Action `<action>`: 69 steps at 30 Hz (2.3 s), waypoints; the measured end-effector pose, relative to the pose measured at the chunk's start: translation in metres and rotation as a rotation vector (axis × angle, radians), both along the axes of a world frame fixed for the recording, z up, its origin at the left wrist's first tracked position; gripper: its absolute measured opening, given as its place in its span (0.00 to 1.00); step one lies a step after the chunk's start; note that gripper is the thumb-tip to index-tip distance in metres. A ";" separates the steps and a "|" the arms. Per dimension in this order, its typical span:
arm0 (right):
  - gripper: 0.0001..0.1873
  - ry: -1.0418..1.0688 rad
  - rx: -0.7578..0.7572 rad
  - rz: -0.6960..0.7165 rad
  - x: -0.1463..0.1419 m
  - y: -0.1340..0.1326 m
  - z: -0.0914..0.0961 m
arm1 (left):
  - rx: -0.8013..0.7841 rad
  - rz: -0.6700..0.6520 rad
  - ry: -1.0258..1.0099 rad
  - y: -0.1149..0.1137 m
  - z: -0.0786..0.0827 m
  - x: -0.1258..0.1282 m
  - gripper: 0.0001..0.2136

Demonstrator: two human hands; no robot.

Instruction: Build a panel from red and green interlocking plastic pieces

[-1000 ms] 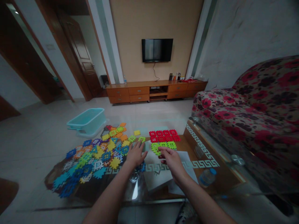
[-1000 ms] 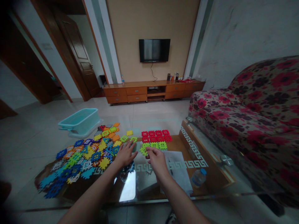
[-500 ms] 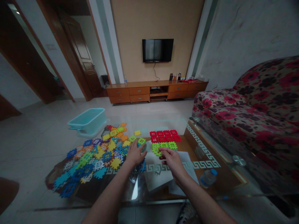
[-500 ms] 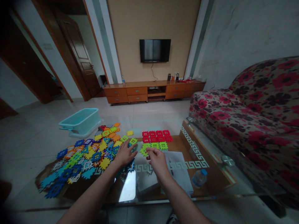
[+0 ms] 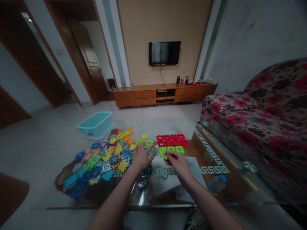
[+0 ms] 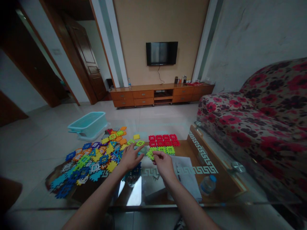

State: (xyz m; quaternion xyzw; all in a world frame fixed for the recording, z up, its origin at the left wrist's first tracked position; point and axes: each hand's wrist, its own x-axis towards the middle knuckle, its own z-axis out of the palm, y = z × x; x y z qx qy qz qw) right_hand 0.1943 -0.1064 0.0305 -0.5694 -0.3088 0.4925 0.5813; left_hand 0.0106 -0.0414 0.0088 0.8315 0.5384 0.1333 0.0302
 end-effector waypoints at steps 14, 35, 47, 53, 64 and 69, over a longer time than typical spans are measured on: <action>0.29 -0.002 0.031 -0.083 0.012 -0.006 0.006 | 0.033 -0.380 -0.279 -0.054 0.052 -0.016 0.27; 0.14 0.524 -0.017 0.039 -0.001 -0.016 0.017 | -0.034 -0.485 -0.225 -0.073 0.053 -0.012 0.28; 0.18 0.440 -0.035 0.061 -0.001 -0.017 0.013 | -0.072 -0.495 -0.328 -0.073 0.049 -0.009 0.30; 0.19 0.448 -0.083 0.101 -0.004 -0.019 0.012 | -0.015 -0.362 -0.503 -0.067 0.039 -0.005 0.32; 0.18 0.469 -0.067 0.148 -0.009 -0.021 0.014 | 0.028 -0.291 -0.514 -0.065 0.035 -0.007 0.24; 0.19 0.473 -0.061 0.139 -0.009 -0.020 0.013 | 0.018 -0.301 -0.509 -0.066 0.034 -0.007 0.26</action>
